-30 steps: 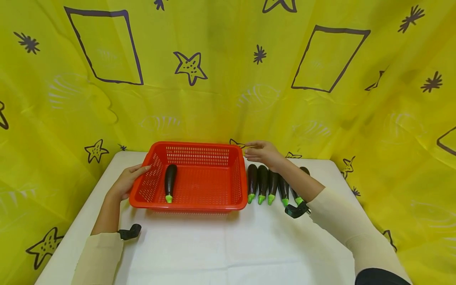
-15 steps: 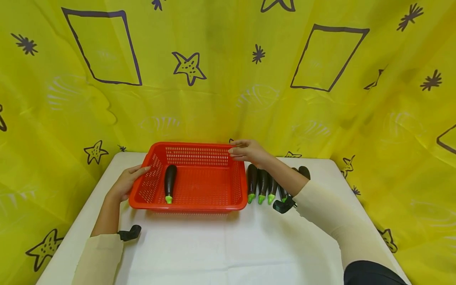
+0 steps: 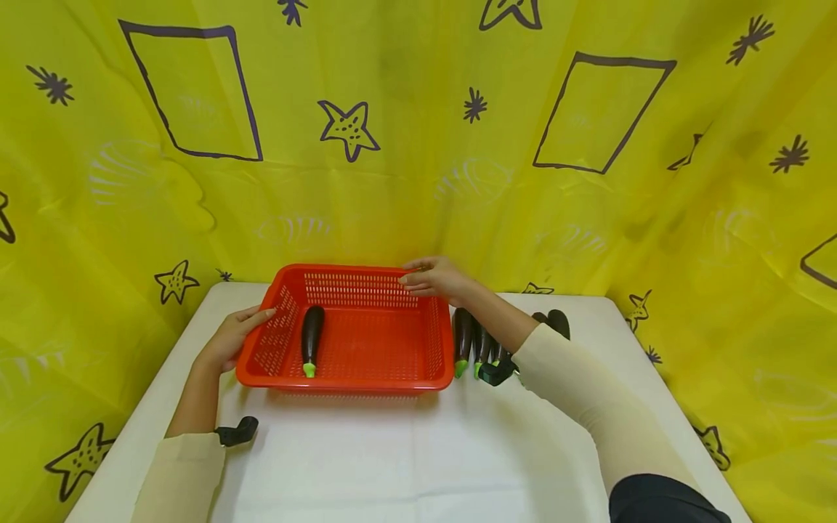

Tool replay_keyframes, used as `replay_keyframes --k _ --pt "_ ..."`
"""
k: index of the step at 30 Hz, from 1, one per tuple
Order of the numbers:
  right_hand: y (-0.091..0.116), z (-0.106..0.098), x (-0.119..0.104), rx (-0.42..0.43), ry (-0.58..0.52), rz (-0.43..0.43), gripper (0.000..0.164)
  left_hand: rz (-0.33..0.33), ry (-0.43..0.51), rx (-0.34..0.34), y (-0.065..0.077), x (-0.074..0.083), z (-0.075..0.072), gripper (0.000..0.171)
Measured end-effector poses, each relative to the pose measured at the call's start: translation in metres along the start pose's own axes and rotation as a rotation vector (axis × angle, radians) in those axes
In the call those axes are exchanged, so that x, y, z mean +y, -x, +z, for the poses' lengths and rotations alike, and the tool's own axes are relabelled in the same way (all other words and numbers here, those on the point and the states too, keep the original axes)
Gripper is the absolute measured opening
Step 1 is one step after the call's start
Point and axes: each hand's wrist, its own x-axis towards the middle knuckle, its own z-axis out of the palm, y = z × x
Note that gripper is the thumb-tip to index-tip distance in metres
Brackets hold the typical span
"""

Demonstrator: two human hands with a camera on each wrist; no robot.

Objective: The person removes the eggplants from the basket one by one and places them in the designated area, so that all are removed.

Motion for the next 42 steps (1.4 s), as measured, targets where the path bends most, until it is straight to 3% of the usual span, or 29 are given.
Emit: replay_keyframes --k 15,26,42 --pt "-0.023 0.023 0.008 -0.020 0.072 0.050 0.047 0.008 -0.004 0.000 0.003 0.002 0.002 0.073" --pt "-0.042 0.039 0.011 -0.069 0.086 0.035 0.044 -0.002 -0.003 0.006 0.001 0.000 0.001 0.074" --pt "-0.063 0.054 0.018 -0.073 0.160 0.048 0.043 -0.011 -0.005 0.003 0.002 0.000 0.000 0.073"
